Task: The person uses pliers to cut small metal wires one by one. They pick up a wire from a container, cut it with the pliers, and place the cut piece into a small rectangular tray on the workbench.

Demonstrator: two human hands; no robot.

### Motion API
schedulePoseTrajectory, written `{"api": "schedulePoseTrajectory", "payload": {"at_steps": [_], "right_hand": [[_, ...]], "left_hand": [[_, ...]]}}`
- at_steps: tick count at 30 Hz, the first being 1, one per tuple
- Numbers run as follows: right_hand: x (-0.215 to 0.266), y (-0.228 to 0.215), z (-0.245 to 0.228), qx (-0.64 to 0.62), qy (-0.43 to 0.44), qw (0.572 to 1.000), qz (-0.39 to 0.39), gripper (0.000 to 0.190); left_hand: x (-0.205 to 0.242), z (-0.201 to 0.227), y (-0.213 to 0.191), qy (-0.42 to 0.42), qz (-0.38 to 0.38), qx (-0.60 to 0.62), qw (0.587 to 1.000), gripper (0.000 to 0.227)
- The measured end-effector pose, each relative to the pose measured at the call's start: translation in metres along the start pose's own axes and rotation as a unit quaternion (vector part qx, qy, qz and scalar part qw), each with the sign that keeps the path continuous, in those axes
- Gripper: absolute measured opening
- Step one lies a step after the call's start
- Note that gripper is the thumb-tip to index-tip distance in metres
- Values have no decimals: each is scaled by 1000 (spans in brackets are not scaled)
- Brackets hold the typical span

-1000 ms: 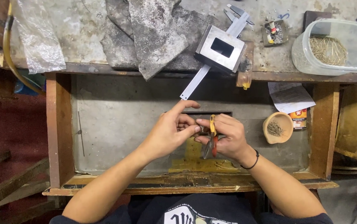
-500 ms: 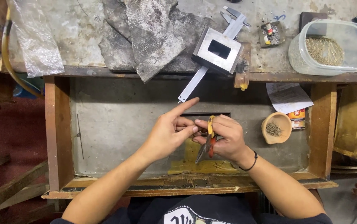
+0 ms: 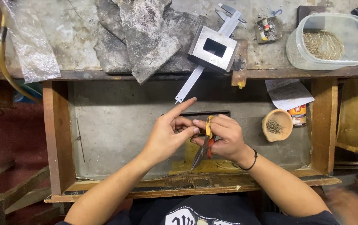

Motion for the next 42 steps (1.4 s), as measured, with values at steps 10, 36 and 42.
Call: {"api": "schedulePoseTrajectory", "payload": {"at_steps": [10,36,42], "right_hand": [[0,-6,0,7,7,1000,18,28],[-3,8,34,-213,276,932,-98,4],[17,18,46,-224,299,923,-90,7]], "left_hand": [[2,-12,2,-26,3,58,998,70],[4,0,5,8,45,-105,993,10],[4,5,11,27,25,-117,992,7]]}}
Point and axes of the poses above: each hand's wrist, its own x-axis away from the middle knuckle, its own y-axis out of the palm, z = x × y, the point moved 9 cm from there along -x, towards the middle knuckle, and after that the axes turned 13 degrees about x, right-handed, at the moved point
